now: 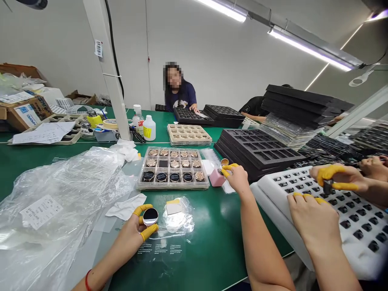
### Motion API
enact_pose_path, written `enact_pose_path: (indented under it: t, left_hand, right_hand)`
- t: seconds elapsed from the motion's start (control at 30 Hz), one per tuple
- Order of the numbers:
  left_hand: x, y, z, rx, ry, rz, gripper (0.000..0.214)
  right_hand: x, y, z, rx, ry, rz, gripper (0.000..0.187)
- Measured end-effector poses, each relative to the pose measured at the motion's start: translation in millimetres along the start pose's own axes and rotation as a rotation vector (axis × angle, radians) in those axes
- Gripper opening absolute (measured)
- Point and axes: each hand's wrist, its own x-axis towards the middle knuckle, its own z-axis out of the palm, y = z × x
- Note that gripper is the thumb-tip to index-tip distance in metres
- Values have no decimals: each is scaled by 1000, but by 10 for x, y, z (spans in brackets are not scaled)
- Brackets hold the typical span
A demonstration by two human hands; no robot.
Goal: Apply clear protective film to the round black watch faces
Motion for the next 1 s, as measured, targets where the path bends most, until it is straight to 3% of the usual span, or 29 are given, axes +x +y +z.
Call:
enact_pose_path:
  t: [0.13,0.23,0.3,0.37,0.43,0.5,0.6,0.73,1.0]
  left_hand:
    - [-28,-1,4,-72,-41,35,57]
    - [-33,-43,6,-94,-79,93,54]
    - [-35,-64,8,-100,-95,129,54]
    - [-48,-59,13,-116,-105,160,52]
    - [-77,-34,18,-114,-120,196,46]
    - [-104,-9,21,-89,-132,230,39]
    - [-89,-29,13,-96,-131,262,41]
    - [-25,-122,-17,-185,-140,266,47]
    - [-86,-8,-7,-199,-197,208,45]
  right_hand:
    - [-21,-68,-47,143,26,-22,25]
    - [-204,-419,-133,409,130,-120,21]
    - [-455,-804,-173,637,115,-291,16]
    - [-764,-1222,-159,757,0,-541,13]
    - [-1051,-1572,-86,748,-33,-750,14]
    - [-1264,-1791,19,684,51,-860,17]
    - [-1447,-1898,159,603,174,-939,19]
    - [-1531,-1876,218,608,152,-1002,22]
    - [-1369,-1832,235,608,172,-901,28]
